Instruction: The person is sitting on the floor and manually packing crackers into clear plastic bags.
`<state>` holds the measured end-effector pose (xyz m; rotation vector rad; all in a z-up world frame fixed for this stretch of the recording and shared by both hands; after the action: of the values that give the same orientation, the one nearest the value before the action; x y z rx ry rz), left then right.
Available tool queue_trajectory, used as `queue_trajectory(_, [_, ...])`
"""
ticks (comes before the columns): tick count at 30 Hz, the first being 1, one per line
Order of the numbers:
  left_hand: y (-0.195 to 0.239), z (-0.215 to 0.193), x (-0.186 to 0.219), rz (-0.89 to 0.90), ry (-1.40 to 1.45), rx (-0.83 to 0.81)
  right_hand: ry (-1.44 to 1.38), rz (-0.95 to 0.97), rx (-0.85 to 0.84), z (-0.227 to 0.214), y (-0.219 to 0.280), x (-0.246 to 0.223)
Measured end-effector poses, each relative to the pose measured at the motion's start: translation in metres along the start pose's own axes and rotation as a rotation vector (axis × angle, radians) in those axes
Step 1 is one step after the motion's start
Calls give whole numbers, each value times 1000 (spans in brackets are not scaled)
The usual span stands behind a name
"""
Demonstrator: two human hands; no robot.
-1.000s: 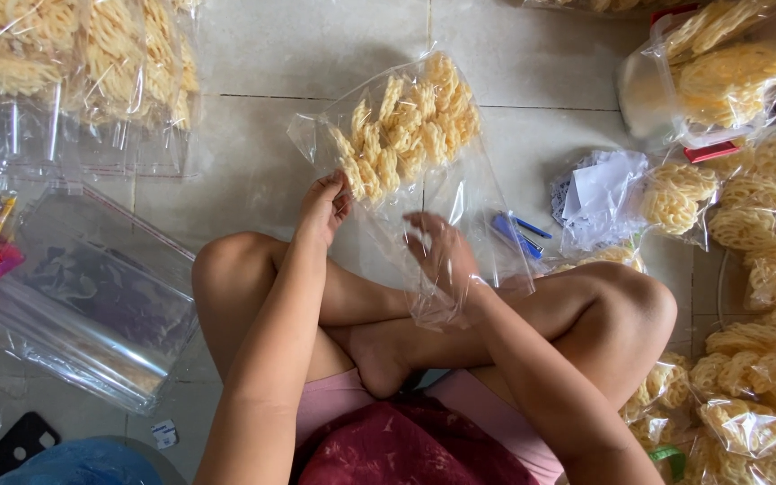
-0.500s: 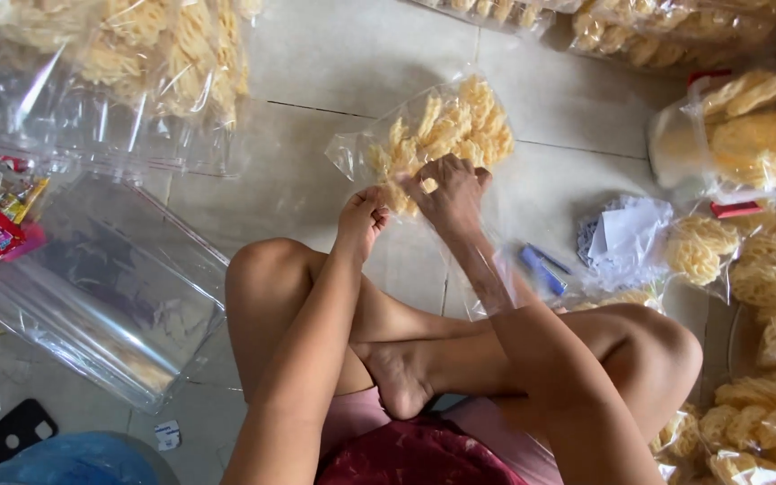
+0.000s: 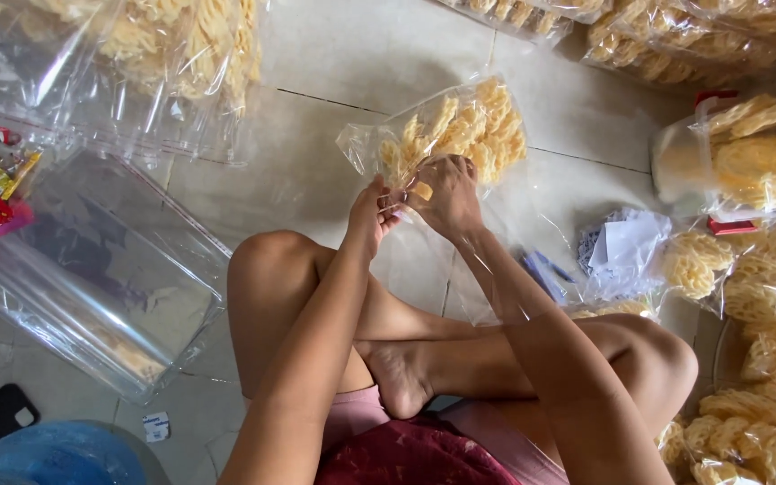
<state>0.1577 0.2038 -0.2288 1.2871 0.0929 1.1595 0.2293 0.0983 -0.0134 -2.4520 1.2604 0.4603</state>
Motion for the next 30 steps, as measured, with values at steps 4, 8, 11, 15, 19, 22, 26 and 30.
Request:
queue_trajectory(4, [-7, -7, -6, 41, 32, 18, 204, -93, -120, 19, 8, -10])
queue_trajectory(8, [5, -2, 3, 30, 68, 20, 195, -84, -157, 43, 4, 2])
queue_trajectory(11, [11, 5, 2, 40, 10, -10, 300, -97, -96, 44, 0, 0])
queue_trajectory(15, [-4, 7, -9, 92, -98, -86, 345, -244, 80, 48, 6, 9])
queue_trajectory(19, [12, 10, 2, 145, -128, -76, 614, 44, -411, 50, 3, 9])
queue_trajectory(22, [17, 11, 10, 247, -203, -78, 611, 146, -529, 41, 1, 9])
queue_trajectory(26, [20, 7, 17, 302, -180, -27, 617, 134, -416, 35, -2, 3])
queue_trajectory(30, [16, 0, 17, 284, -173, -11, 642, 125, -439, 52, -5, 18])
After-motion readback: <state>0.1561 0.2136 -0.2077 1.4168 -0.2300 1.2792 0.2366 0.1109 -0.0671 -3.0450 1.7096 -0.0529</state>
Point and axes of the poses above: each hand's wrist, its own y-axis away from the middle knuckle, its own z-axis out of the palm, x = y × z, the point moved 9 cm from there along -y, towards the middle knuckle, and after that the axes turned 2 degrees about -y, right-handed, at the moved point
